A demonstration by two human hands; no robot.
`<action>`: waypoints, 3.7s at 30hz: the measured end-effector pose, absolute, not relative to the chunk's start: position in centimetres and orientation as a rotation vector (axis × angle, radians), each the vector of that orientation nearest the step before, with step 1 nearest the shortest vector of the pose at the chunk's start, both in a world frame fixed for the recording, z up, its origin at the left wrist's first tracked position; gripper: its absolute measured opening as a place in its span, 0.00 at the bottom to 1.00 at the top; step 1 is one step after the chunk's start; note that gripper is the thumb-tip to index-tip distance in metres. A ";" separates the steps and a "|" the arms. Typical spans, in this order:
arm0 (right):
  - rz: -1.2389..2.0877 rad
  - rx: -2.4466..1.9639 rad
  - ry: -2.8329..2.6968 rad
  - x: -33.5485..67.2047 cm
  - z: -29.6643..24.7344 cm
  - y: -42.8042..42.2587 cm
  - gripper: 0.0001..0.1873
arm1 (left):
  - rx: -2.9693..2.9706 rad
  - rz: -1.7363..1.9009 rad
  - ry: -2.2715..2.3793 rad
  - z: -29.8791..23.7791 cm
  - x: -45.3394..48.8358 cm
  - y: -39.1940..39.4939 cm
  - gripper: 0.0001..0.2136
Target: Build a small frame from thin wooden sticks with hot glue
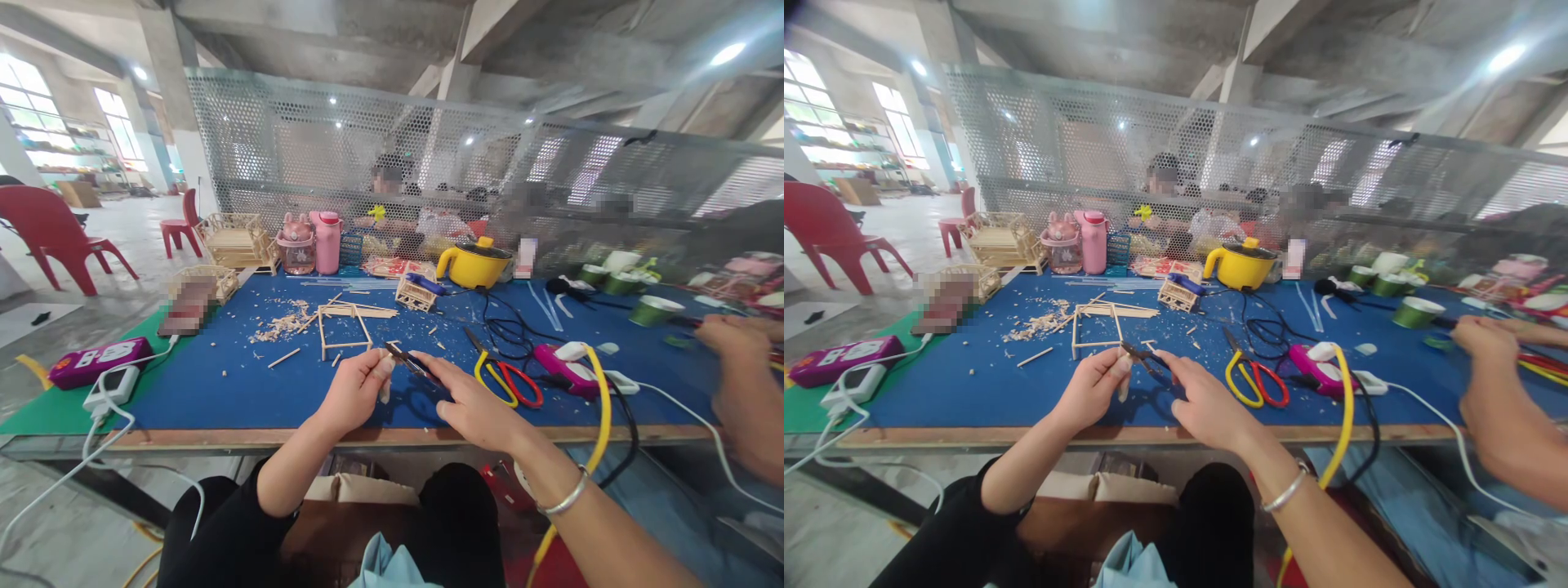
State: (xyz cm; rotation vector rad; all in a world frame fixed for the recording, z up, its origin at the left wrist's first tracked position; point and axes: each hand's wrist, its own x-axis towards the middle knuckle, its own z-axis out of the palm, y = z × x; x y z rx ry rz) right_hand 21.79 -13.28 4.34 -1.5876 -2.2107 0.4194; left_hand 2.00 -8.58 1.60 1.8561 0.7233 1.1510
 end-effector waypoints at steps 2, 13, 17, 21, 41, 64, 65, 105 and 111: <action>0.390 -1.627 -2.217 21.8 4.4 -13.3 0.42 | 1.862 1.158 0.739 1.6 2.0 -8.6 0.18; 0.229 -1.597 -2.187 21.5 4.4 -13.2 0.37 | 1.865 1.153 0.751 1.7 2.0 -8.6 0.19; 0.199 -1.589 -2.179 21.3 4.1 -12.9 0.34 | 1.818 1.115 0.805 1.5 2.3 -8.6 0.19; 0.154 -1.597 -2.204 21.0 3.7 -12.5 0.31 | 1.799 1.000 0.931 1.2 2.7 -8.3 0.23; 0.154 -1.968 -1.985 22.1 4.7 -7.1 0.12 | 1.893 0.923 1.017 1.0 2.8 -8.2 0.24; 0.125 -1.105 -2.348 16.6 5.7 -5.7 0.06 | 2.031 0.890 1.115 0.7 0.5 -7.1 0.13; 0.099 -1.097 -2.355 16.8 5.7 -5.0 0.07 | 2.014 0.925 1.149 0.5 0.3 -7.3 0.12; 0.184 -1.312 -2.321 18.1 1.3 -1.9 0.09 | 2.609 0.432 1.238 3.2 1.2 0.3 0.41; 0.174 -1.321 -2.354 18.1 1.4 -2.0 0.10 | 2.656 0.396 1.359 3.3 1.3 -0.2 0.41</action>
